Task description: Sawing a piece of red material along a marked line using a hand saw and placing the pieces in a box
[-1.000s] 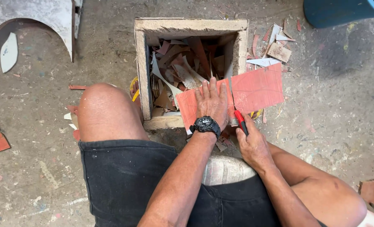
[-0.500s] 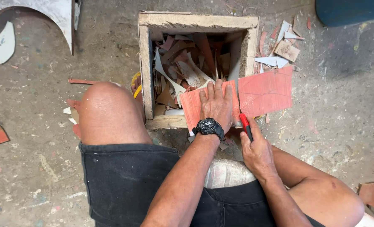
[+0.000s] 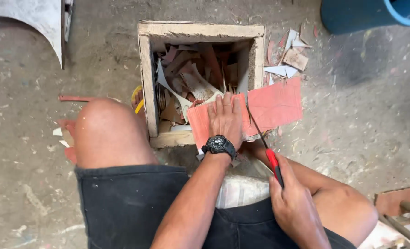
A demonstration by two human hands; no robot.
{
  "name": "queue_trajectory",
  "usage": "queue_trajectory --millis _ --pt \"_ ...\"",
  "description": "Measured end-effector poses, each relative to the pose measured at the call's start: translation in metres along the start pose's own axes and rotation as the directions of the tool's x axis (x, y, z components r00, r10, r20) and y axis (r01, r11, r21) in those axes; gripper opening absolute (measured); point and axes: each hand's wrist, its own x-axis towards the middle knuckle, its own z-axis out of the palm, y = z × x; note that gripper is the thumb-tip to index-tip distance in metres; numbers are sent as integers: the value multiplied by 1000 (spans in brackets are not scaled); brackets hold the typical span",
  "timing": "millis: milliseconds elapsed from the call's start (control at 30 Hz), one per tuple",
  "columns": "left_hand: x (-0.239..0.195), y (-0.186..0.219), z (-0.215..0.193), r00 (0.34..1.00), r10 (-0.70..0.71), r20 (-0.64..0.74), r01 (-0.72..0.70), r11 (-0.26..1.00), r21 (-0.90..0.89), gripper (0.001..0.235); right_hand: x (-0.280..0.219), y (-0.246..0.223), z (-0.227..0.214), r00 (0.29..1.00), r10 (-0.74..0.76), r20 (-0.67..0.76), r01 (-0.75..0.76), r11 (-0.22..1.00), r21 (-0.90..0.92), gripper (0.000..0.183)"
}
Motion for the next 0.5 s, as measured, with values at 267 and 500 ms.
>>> queue_trajectory --millis 267,500 --pt "-2 1 -11 993 16 114 -19 999 28 114 -30 45 16 996 -82 -35 84 992 93 59" --pt "0 2 -26 989 16 149 -22 999 36 110 -36 57 12 997 76 16 -77 996 38 65"
